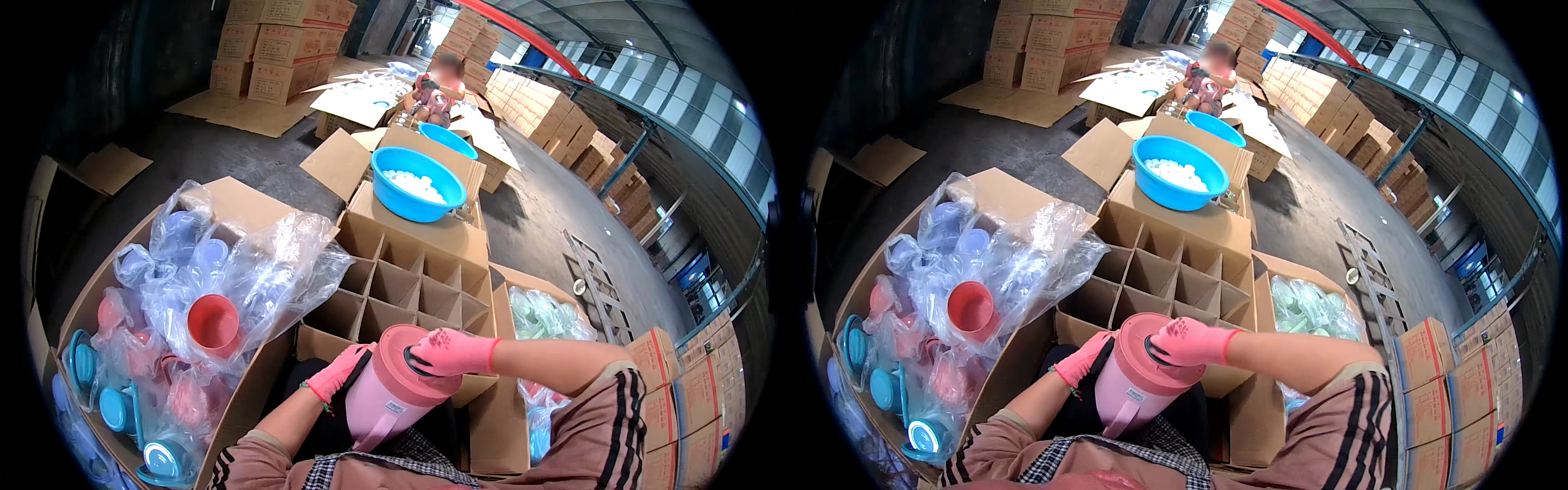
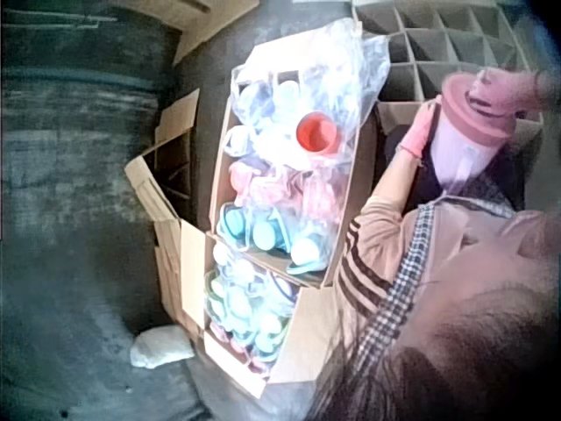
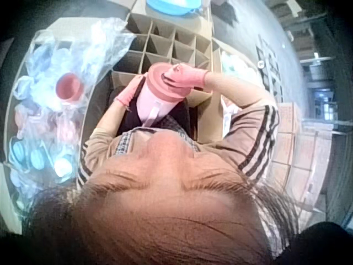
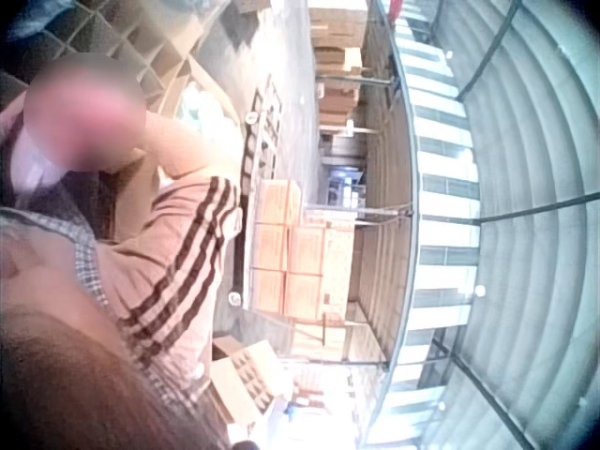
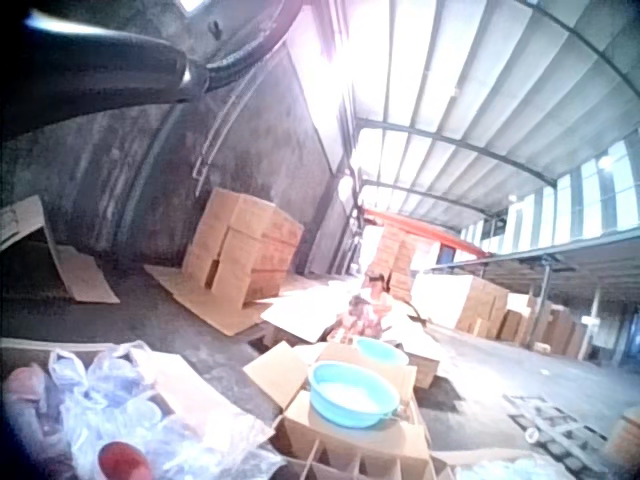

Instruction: The person packs pink and purple thermos flasks into cardboard boxes. They place the flasks into plastic bags, insert them into the boxes, and arrange small glass bottles with white caps into a divided box. The person also closes the cardboard boxes after packing.

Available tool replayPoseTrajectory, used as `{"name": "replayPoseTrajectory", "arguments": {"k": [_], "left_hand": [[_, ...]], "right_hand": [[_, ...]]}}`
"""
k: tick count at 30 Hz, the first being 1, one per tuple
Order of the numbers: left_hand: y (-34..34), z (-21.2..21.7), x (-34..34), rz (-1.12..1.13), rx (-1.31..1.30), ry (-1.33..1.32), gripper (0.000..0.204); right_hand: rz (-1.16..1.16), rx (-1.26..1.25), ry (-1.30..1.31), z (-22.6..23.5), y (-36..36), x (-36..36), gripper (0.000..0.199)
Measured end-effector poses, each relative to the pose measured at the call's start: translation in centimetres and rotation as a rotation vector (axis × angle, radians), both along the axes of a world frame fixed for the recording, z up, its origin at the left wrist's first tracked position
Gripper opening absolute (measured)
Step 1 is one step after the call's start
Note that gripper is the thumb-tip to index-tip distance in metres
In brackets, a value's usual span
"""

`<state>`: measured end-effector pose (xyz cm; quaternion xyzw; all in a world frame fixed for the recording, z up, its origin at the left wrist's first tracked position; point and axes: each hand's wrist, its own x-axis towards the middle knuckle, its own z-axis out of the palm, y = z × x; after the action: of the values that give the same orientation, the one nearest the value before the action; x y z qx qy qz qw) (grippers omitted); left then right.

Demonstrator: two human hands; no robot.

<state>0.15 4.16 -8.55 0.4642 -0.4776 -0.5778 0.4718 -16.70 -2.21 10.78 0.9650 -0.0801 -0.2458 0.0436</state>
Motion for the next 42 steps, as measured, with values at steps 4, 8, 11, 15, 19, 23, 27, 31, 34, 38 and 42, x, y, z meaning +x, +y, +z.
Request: {"name": "replayPoseTrajectory", "arguments": {"k": [4,8,11,15,19,23,27,31,34,38,42], "left_hand": [[0.1,0.0,0.2,-0.011,0.185,0.249,0.041],[0.4,-0.2,0.1,0.003,0.113,0.249,0.042],[0.6,0.2,0.5,0.009,0.112,0.107,0.041],[0.6,0.4,0.3,0.0,0.087,0.098,0.043],[0.1,-0.4,-0.6,0.0,0.071,0.111,0.046],[-0.6,-2.8,0.3,0.004,0.123,0.115,0.048],[-0.8,-2.0,-0.2,0.013,0.081,0.165,0.047],[0.3,0.4,0.1,0.003,0.082,0.299,0.04],[1.1,1.5,-0.2,-0.027,0.066,0.348,0.037],[1.6,2.2,0.8,-0.042,0.017,0.101,0.041],[2.9,4.3,1.3,-0.066,0.039,0.021,0.044]], "right_hand": [[-1.008,0.36,-0.133,0.0,1.6,2.3,0.027],[-1.08,0.647,-0.097,0.6,0.7,0.6,0.016],[-0.001,0.178,-0.203,1.3,0.7,-0.9,0.011],[0.619,-0.119,0.027,1.8,-0.2,-0.9,0.013],[0.598,-0.055,-0.156,0.6,-0.9,-2.0,0.013],[-0.568,0.154,-0.165,-0.5,2.3,1.5,0.028],[-1.092,0.47,-0.196,1.1,1.9,2.0,0.033],[-1.095,0.618,-0.167,2.2,1.8,1.0,0.022],[0.074,0.125,-0.213,2.0,1.1,-1.6,0.016],[0.636,-0.03,-0.243,2.2,0.3,-0.7,0.013],[0.677,-0.022,-0.123,1.8,0.0,-0.3,0.012]]}}
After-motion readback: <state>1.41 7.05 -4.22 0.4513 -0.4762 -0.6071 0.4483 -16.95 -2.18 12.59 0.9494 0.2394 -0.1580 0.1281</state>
